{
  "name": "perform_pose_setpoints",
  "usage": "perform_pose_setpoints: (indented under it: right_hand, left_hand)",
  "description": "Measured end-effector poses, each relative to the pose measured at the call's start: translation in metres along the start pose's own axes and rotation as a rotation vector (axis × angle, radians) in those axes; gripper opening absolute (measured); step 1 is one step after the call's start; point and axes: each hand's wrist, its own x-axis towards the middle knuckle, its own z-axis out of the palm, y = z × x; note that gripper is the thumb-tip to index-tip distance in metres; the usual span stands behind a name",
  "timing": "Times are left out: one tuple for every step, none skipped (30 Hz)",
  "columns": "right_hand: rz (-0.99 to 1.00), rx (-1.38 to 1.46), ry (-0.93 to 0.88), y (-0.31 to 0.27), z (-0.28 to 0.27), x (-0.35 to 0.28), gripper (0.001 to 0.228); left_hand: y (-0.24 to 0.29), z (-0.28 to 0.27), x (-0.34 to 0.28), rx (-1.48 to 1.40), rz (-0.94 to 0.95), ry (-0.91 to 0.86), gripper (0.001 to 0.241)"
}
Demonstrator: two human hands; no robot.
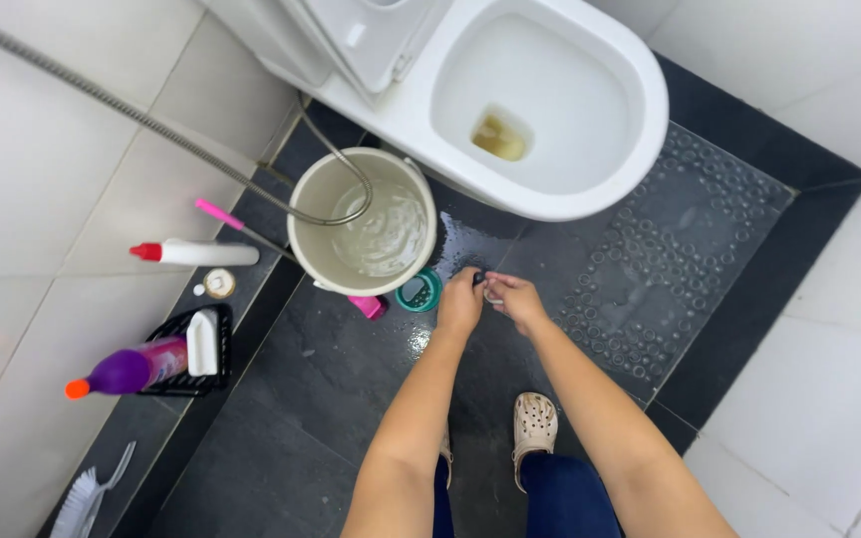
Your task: The person scrubs the inside of a toilet bowl with a toilet brush. They then move to a sink, fill a pink plastic cup with water, and add a pink powder detergent from a packet into the cup, mixing it with their hands.
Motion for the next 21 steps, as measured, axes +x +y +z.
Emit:
perform_pose_setpoints:
  right_hand:
    - [0.003, -0.015, -0.014, 0.004, 0.010, 0.003, 0.034]
    - [0.004, -0.023, -0.035, 0.010, 0.021, 0.003, 0.034]
    - [0.005, -0.031, -0.056, 0.018, 0.031, 0.004, 0.034]
    - [0.014, -0.046, -0.072, 0.022, 0.042, 0.005, 0.034]
    - [0.011, -0.059, -0.063, 0.027, 0.053, 0.007, 0.034]
    - [0.007, -0.072, -0.053, 0.032, 0.064, 0.009, 0.034]
    - [0.015, -0.086, -0.067, 0.033, 0.076, 0.013, 0.034]
    - [0.006, -0.086, -0.070, 0.037, 0.086, 0.015, 0.035]
    - [-0.002, -0.085, -0.072, 0.040, 0.096, 0.018, 0.036]
    - [0.003, -0.095, -0.078, 0.042, 0.104, 0.018, 0.036]
    - [0.003, -0.098, -0.085, 0.043, 0.112, 0.018, 0.038]
    - [-0.004, -0.097, -0.090, 0.042, 0.121, 0.019, 0.039]
    - [-0.003, -0.102, -0.093, 0.044, 0.125, 0.023, 0.039]
    - [-0.017, -0.120, -0.105, 0.046, 0.128, 0.027, 0.041]
    - [-0.031, -0.139, -0.116, 0.046, 0.131, 0.030, 0.042]
    - [-0.030, -0.142, -0.120, 0.045, 0.134, 0.031, 0.042]
    - [-0.034, -0.163, -0.122, 0.044, 0.136, 0.031, 0.043]
    - [-0.043, -0.182, -0.120, 0.040, 0.137, 0.033, 0.044]
    - [-0.047, -0.183, -0.119, 0.042, 0.139, 0.041, 0.044]
    - [-0.053, -0.196, -0.122, 0.046, 0.139, 0.047, 0.043]
    - [-0.058, -0.210, -0.124, 0.049, 0.138, 0.053, 0.043]
  left_hand:
    - [-0.008, -0.008, -0.003, 0.000, -0.012, 0.017, 0.014]
    - [-0.016, -0.016, -0.010, -0.028, -0.040, 0.062, 0.016]
    - [-0.025, -0.024, -0.018, -0.056, -0.067, 0.109, 0.019]
    - [-0.032, -0.033, -0.020, -0.054, -0.084, 0.124, 0.019]
    - [-0.039, -0.042, -0.022, -0.061, -0.126, 0.109, 0.020]
    - [-0.046, -0.051, -0.024, -0.068, -0.167, 0.093, 0.021]
    - [-0.058, -0.056, -0.021, -0.068, -0.183, 0.107, 0.021]
    - [-0.070, -0.059, -0.020, -0.072, -0.194, 0.087, 0.022]
    - [-0.081, -0.062, -0.019, -0.076, -0.205, 0.066, 0.023]
    - [-0.092, -0.063, -0.017, -0.079, -0.215, 0.073, 0.023]
    - [-0.101, -0.063, -0.016, -0.036, -0.196, 0.068, 0.025]
    - [-0.111, -0.065, -0.010, 0.009, -0.169, 0.061, 0.028]
    - [-0.114, -0.066, -0.010, 0.007, -0.172, 0.066, 0.028]
    - [-0.117, -0.068, -0.008, 0.013, -0.201, 0.055, 0.033]
    - [-0.120, -0.070, -0.006, 0.019, -0.231, 0.044, 0.038]
    - [-0.126, -0.068, -0.008, 0.019, -0.234, 0.048, 0.038]
    - [-0.132, -0.067, -0.010, 0.024, -0.221, 0.071, 0.040]
    - [-0.138, -0.065, -0.009, 0.027, -0.201, 0.092, 0.043]
    - [-0.142, -0.065, -0.007, 0.026, -0.198, 0.094, 0.043]
    - [-0.145, -0.063, -0.007, 0.016, -0.179, 0.113, 0.044]
    - [-0.148, -0.061, -0.007, 0.006, -0.161, 0.132, 0.045]
